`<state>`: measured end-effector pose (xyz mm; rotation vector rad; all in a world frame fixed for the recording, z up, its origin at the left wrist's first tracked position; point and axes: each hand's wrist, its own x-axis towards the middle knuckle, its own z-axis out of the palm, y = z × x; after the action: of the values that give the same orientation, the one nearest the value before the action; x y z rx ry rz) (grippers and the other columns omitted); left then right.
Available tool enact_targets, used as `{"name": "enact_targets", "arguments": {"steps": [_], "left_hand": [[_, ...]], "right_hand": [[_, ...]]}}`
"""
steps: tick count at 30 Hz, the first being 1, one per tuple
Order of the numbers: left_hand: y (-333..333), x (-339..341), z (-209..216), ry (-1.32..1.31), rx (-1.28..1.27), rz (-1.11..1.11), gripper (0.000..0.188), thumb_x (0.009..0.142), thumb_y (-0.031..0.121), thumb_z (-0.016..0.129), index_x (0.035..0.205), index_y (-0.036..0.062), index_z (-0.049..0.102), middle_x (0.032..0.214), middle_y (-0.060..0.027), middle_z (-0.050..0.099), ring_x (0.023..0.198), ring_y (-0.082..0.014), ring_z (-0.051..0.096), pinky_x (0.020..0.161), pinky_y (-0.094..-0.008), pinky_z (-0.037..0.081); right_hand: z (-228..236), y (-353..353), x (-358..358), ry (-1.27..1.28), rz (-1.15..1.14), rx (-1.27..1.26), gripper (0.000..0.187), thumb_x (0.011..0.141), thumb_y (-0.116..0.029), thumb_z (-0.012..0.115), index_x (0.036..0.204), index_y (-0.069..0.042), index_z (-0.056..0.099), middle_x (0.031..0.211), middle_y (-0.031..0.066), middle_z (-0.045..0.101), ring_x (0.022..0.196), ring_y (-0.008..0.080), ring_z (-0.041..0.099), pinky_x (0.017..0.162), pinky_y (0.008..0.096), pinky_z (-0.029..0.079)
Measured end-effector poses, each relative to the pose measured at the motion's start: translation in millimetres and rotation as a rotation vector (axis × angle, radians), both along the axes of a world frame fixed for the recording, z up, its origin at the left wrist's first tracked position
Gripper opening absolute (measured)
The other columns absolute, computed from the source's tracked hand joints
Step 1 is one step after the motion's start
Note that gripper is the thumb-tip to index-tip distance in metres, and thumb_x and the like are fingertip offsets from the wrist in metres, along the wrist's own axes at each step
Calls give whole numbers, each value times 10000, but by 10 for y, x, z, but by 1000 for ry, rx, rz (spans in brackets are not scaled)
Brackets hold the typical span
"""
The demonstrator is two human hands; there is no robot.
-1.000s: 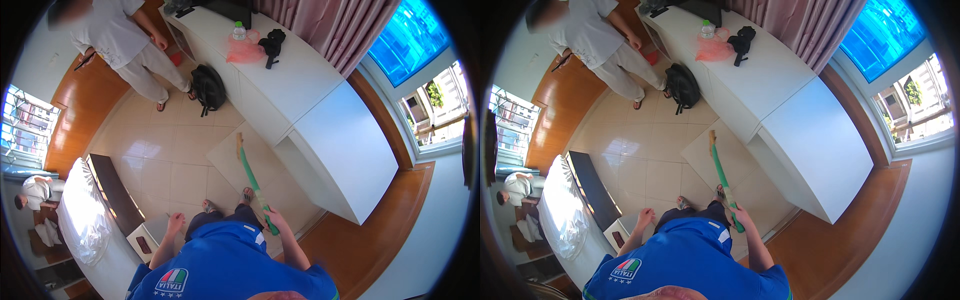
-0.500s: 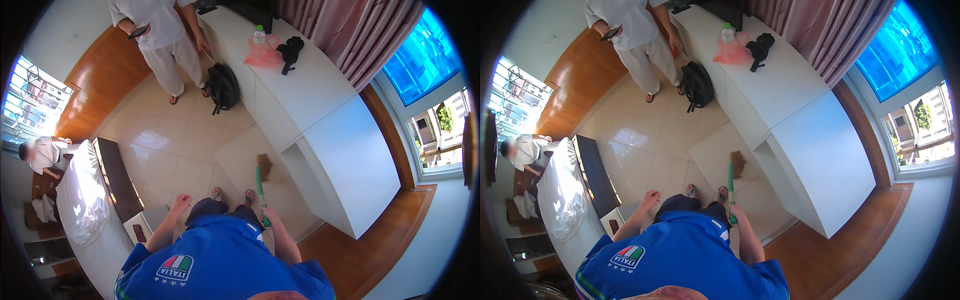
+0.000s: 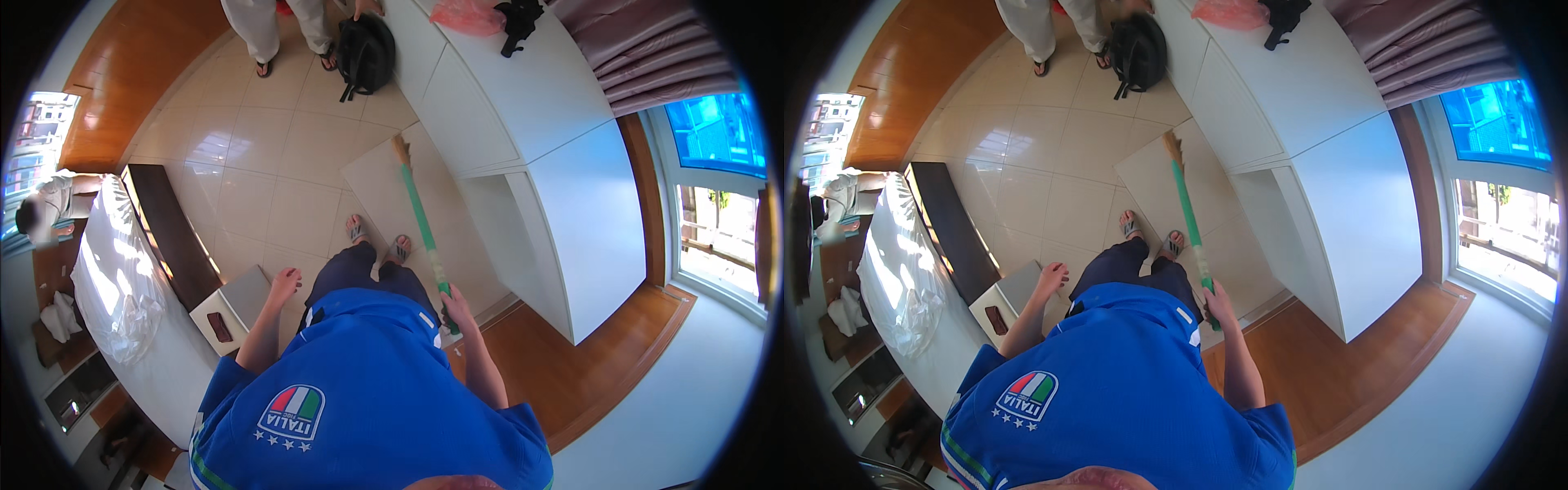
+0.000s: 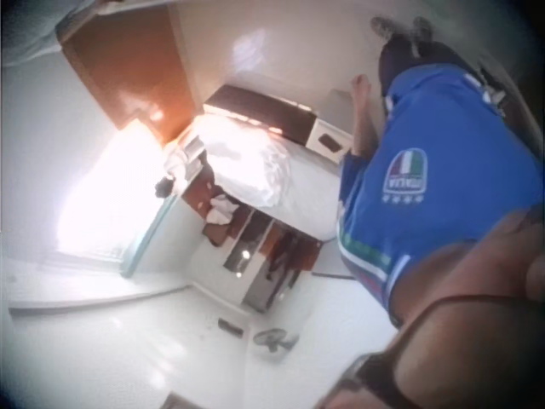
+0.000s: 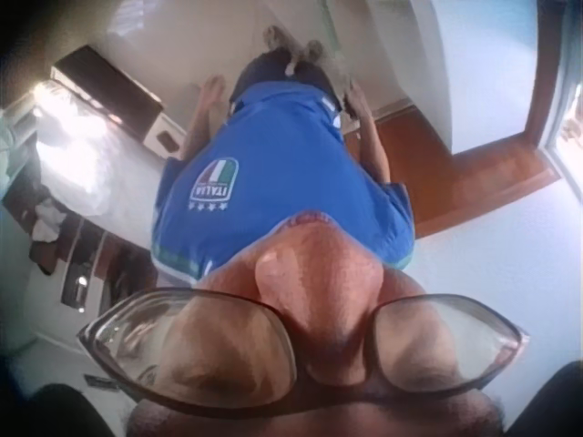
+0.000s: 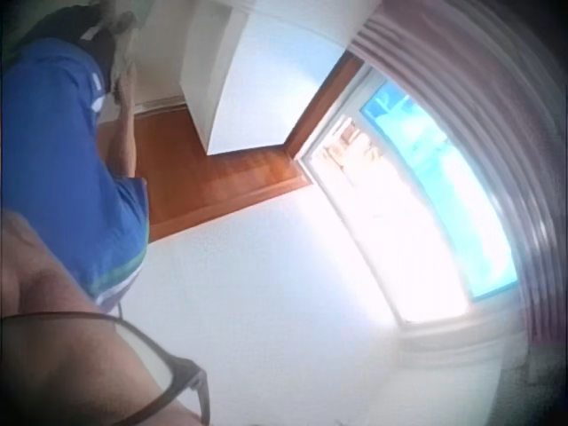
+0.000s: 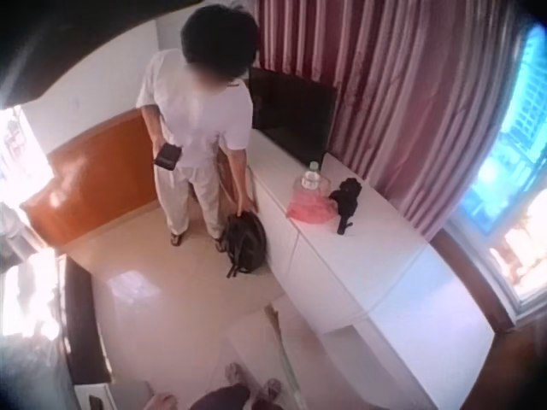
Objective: The person assembles a white cabinet by handling panels and drawers, then sweeps the floor with a broom. They place a drawer into the cabinet and later sweep around the assembled unit.
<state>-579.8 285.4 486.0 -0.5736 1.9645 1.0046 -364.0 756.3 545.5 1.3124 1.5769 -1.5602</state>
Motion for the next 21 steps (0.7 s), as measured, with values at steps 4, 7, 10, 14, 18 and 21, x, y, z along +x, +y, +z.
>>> {"name": "enact_targets", "arguments": {"steps": [4,7,10,14,18,21], "left_hand": [[-83,-99,-242,-64,4,-50,394,996,342,613,1222,20,644,964,-64,718,800,-162,711,629,-300,538],[-42,-281,-224,-45,41,-8,385,1008,348,605,1218,27,647,968,-66,722,814,-163,714,639,-302,542],[-45,-546,-59,-10,50,9,373,1013,345,609,1211,31,647,969,-64,722,820,-158,711,640,-291,539],[-177,-807,178,43,30,26,386,1012,345,611,1234,30,636,1000,-67,722,828,-156,706,664,-293,543],[-531,-916,143,-29,-39,3,418,1015,368,606,1273,38,618,1054,-74,721,852,-157,700,721,-311,559],[-655,-851,90,-52,-85,37,423,1005,359,619,1262,23,630,1040,-83,728,829,-169,708,686,-313,552]], "right_hand": [[418,-127,17,-163,-241,-79,417,1057,-326,493,1449,-184,485,695,66,550,496,167,544,445,340,464],[-131,-219,-258,-137,-362,-99,379,1065,-316,477,1415,-170,469,674,70,541,472,168,526,427,334,453],[-701,-437,-996,-95,-397,-146,280,1063,-286,472,1304,-146,490,618,71,523,419,188,516,380,361,453],[-1051,-735,-1988,19,-248,-202,205,1056,-263,472,1208,-127,478,583,65,506,414,187,517,375,362,454],[-942,-623,-2636,77,-245,-260,184,1051,-255,474,1177,-126,506,585,58,506,411,175,509,378,353,455],[-570,-436,-2846,103,-183,-188,276,1047,-262,482,1289,-139,527,608,70,532,420,166,523,380,347,459]]}}
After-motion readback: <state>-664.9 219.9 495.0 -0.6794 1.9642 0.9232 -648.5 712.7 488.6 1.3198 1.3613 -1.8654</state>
